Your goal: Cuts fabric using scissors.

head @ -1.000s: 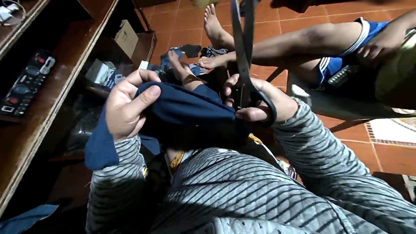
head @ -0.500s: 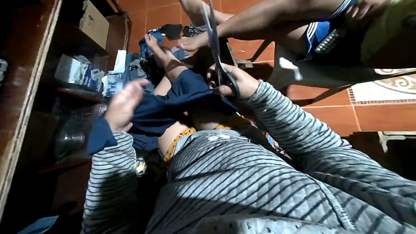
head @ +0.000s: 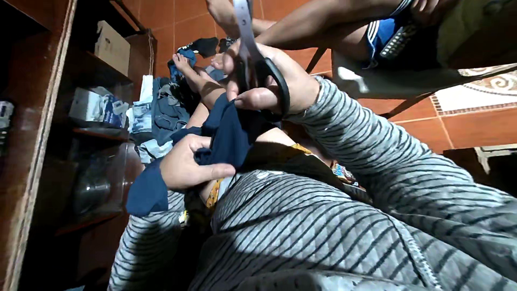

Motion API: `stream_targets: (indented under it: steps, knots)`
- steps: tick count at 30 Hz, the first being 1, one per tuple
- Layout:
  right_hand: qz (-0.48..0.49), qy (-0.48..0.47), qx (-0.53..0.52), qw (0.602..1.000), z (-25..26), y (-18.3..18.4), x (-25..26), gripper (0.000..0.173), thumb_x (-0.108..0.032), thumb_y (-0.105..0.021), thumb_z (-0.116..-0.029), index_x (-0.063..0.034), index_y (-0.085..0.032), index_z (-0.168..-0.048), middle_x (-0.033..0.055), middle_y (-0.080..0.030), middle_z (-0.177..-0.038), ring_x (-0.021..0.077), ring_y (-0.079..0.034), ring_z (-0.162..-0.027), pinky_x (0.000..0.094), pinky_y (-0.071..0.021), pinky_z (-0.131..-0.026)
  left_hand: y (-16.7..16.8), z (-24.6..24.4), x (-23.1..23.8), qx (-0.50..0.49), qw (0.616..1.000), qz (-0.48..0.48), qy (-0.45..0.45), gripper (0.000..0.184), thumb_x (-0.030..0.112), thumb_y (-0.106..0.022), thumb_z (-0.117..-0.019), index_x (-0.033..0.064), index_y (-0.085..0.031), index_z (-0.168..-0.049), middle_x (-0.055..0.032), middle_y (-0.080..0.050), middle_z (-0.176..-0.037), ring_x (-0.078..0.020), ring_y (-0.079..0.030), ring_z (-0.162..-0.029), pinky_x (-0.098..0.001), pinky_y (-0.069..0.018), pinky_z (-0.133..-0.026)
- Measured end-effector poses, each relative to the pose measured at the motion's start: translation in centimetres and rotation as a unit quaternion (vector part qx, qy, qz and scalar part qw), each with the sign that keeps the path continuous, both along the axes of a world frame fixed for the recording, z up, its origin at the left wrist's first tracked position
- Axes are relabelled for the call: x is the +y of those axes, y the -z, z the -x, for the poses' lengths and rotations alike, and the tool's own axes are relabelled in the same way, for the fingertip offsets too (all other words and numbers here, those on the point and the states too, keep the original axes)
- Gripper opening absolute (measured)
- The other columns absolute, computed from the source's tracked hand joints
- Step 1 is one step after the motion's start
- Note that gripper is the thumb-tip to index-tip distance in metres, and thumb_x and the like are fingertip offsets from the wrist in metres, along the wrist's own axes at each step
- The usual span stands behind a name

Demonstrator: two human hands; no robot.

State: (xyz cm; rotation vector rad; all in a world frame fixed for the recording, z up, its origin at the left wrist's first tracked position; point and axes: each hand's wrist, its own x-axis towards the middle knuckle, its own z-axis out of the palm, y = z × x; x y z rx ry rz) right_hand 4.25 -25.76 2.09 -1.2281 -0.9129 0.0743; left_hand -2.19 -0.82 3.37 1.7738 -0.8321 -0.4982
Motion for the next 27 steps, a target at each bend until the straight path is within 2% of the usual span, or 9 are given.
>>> stream_targets:
  steps: [1,3,5,7,11,14,17,21,27]
  knots:
    - [-0.006,-0.006,0.006,1.0,0.0,-0.5,0.3,0.041,-0.016,-0.071,-0.0847,0.001,-0.05,-0.116,0.0003,-0.063,-0.095,0.0027,-0.063,-0.078,0.0212,-0.0557,-0.07,-0.1,0.2,-0.1,-0.025,0.999,0.019,-0.012,0.01,0.029,-0.076,-0.086,0.0195,-0.075,-0.09,0.0156,-0.072,-0.089,0.0063,-0.067,-0.085,-0.0158,-0.0583,-0.075]
    - [-0.009,-0.017,0.017,1.0,-0.3,-1.1,0.8,0.038,-0.014,-0.069,-0.0853,-0.0001,-0.051,-0.115,-0.0036,-0.061,-0.083,0.0021,-0.061,-0.074,0.0202,-0.0541,-0.067,0.1,0.5,-0.2,0.005,0.996,0.087,-0.035,0.009,0.031,-0.072,-0.0911,0.0269,-0.073,-0.099,0.0182,-0.072,-0.095,0.0071,-0.066,-0.087,-0.0156,-0.0573,-0.076]
    - [-0.008,-0.016,0.03,0.999,-0.4,-1.6,1.3,0.036,-0.01,-0.068,-0.0848,-0.0013,-0.051,-0.115,-0.0042,-0.061,-0.082,0.0022,-0.062,-0.072,0.0203,-0.0548,-0.066,0.0,0.6,-0.3,0.07,0.995,0.062,-0.029,0.025,0.037,-0.077,-0.0896,0.026,-0.071,-0.111,0.0158,-0.074,-0.101,0.0034,-0.069,-0.091,-0.0195,-0.06,-0.08]
    - [-0.008,-0.015,0.041,0.999,-0.3,-1.9,2.1,0.036,-0.005,-0.069,-0.0826,0.0007,-0.051,-0.114,-0.0005,-0.062,-0.084,0.0045,-0.063,-0.072,0.0219,-0.0563,-0.066,-0.3,1.1,-1.0,0.09,0.995,-0.001,-0.043,0.032,0.032,-0.081,-0.0857,0.019,-0.068,-0.111,0.0133,-0.075,-0.097,0.0016,-0.071,-0.09,-0.0205,-0.0616,-0.081]
    - [-0.013,-0.041,0.06,0.997,-0.6,-0.7,3.1,0.033,-0.007,-0.068,-0.0852,0.0,-0.051,-0.113,-0.0026,-0.061,-0.079,0.0036,-0.062,-0.066,0.0208,-0.0545,-0.059,-0.2,2.0,-1.1,-0.003,0.986,0.063,-0.155,0.011,0.028,-0.072,-0.0956,0.0255,-0.071,-0.106,0.0159,-0.074,-0.096,0.0028,-0.07,-0.087,-0.0197,-0.0608,-0.078]
    - [-0.043,-0.092,0.098,0.99,-1.5,1.4,3.1,0.039,-0.022,-0.072,-0.0889,-0.0021,-0.051,-0.115,-0.0006,-0.066,-0.078,0.0112,-0.067,-0.069,0.0297,-0.0594,-0.065,-0.7,2.4,-1.2,-0.022,0.946,0.146,-0.289,0.015,0.023,-0.069,-0.0981,0.0249,-0.067,-0.113,0.0127,-0.075,-0.103,-0.0008,-0.071,-0.096,-0.0233,-0.0603,-0.089]
    - [-0.014,-0.1,0.077,0.992,-0.9,2.7,3.0,0.062,-0.04,-0.079,-0.0815,-0.0022,-0.048,-0.12,-0.0021,-0.07,-0.088,0.0053,-0.068,-0.08,0.0251,-0.0586,-0.074,-0.9,2.3,-1.6,-0.08,0.923,0.153,-0.345,0.017,0.016,-0.065,-0.1004,0.0239,-0.065,-0.115,0.0146,-0.074,-0.104,0.0008,-0.07,-0.098,-0.021,-0.0592,-0.091]
    - [0.016,-0.068,0.047,0.996,0.2,4.1,3.6,0.045,-0.013,-0.078,-0.0801,0.0018,-0.053,-0.114,-0.0018,-0.06,-0.082,0.002,-0.059,-0.071,0.0191,-0.0521,-0.064,-1.2,2.5,-1.6,-0.128,0.909,0.128,-0.375,0.017,0.017,-0.062,-0.1025,0.024,-0.063,-0.118,0.0169,-0.073,-0.106,0.0025,-0.069,-0.099,-0.0206,-0.0585,-0.093]
    - [0.0,-0.051,0.038,0.998,0.1,3.7,2.5,0.041,-0.014,-0.075,-0.0832,0.0,-0.052,-0.115,-0.005,-0.063,-0.079,0.0001,-0.061,-0.069,0.0179,-0.0529,-0.064,-2.2,2.6,-0.3,-0.083,0.916,0.058,-0.388,0.015,0.026,-0.064,-0.1016,0.0186,-0.063,-0.114,0.0114,-0.074,-0.099,-0.0023,-0.072,-0.09,-0.0243,-0.0617,-0.084]
